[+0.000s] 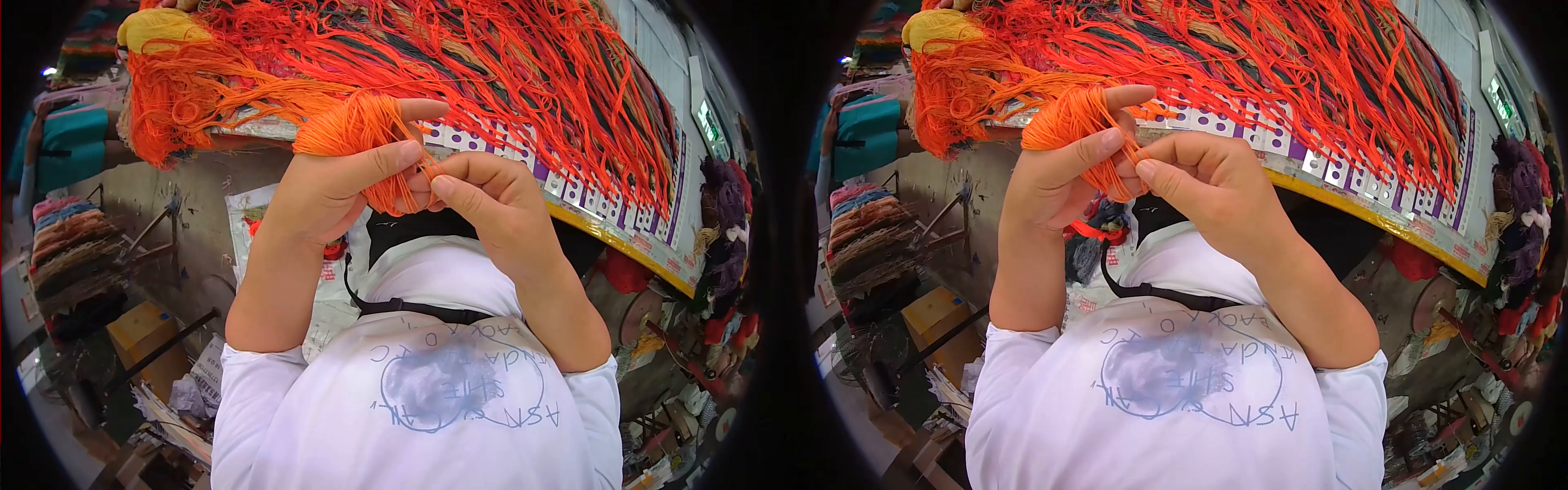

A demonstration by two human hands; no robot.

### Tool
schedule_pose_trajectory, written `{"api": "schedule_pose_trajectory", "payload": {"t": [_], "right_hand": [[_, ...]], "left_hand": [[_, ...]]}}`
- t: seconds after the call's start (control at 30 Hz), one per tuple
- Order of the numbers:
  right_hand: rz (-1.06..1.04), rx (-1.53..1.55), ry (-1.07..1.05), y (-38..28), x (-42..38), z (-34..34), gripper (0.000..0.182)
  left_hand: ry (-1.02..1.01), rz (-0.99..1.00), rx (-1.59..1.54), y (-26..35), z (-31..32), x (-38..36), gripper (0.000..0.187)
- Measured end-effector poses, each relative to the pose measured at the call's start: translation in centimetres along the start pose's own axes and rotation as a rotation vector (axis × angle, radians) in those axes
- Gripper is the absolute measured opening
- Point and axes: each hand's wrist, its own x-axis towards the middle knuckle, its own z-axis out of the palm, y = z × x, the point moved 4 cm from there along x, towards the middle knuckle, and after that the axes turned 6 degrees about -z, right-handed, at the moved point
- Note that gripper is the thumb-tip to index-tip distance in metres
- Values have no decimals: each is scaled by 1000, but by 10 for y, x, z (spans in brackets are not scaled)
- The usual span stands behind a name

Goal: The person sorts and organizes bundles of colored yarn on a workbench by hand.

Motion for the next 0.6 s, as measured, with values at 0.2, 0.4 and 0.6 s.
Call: {"api": "schedule_pose_trajectory", "payload": {"t": [0.2,0.4,0.6], "right_hand": [[45,20,17,1,0,-3,19],[31,32,17,0,-1,-1,18],[24,32,13,-2,1,-2,18]], "left_hand": [[-25,8,44,3,-5,-1,42],[-55,2,76,5,-7,-4,40],[-26,-4,100,5,-10,-4,39]]}}
